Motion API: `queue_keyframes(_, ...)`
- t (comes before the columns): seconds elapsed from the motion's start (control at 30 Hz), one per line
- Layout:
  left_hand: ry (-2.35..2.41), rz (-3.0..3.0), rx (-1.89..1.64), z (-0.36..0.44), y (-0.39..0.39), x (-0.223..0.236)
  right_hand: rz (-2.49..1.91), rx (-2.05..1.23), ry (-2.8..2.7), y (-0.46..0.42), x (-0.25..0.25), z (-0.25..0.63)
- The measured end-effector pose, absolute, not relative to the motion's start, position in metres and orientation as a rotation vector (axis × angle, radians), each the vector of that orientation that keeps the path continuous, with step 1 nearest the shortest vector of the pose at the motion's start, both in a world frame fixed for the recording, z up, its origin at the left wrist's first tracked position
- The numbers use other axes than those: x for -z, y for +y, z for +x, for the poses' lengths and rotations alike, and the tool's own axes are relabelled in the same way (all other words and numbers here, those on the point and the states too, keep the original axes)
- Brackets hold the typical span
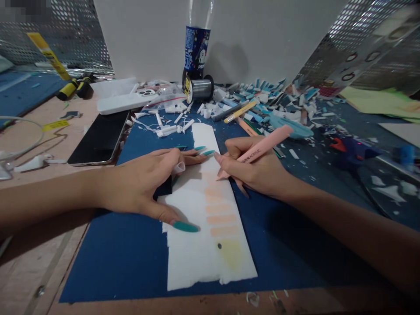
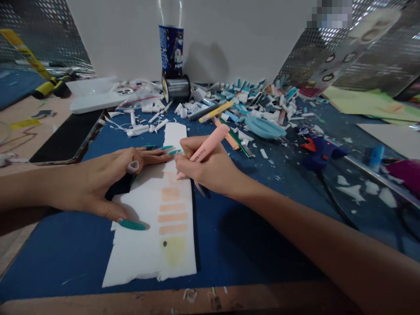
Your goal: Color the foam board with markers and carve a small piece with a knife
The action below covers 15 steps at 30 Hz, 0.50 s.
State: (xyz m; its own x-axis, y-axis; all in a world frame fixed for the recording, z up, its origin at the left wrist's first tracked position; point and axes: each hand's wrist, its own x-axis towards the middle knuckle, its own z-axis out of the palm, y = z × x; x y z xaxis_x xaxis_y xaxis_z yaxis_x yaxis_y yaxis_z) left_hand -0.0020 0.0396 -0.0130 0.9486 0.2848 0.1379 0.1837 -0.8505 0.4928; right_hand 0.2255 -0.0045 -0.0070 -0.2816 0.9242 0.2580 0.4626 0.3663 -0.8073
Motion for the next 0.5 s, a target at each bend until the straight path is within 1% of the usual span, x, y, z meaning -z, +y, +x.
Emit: queue_keyframes(0.5, 0.349, 2.61, -0.291, -0.0014, 0.04, 0.0135, -1.254, -0.619, -1.766, -0.0024, 0.0092, 0.2263)
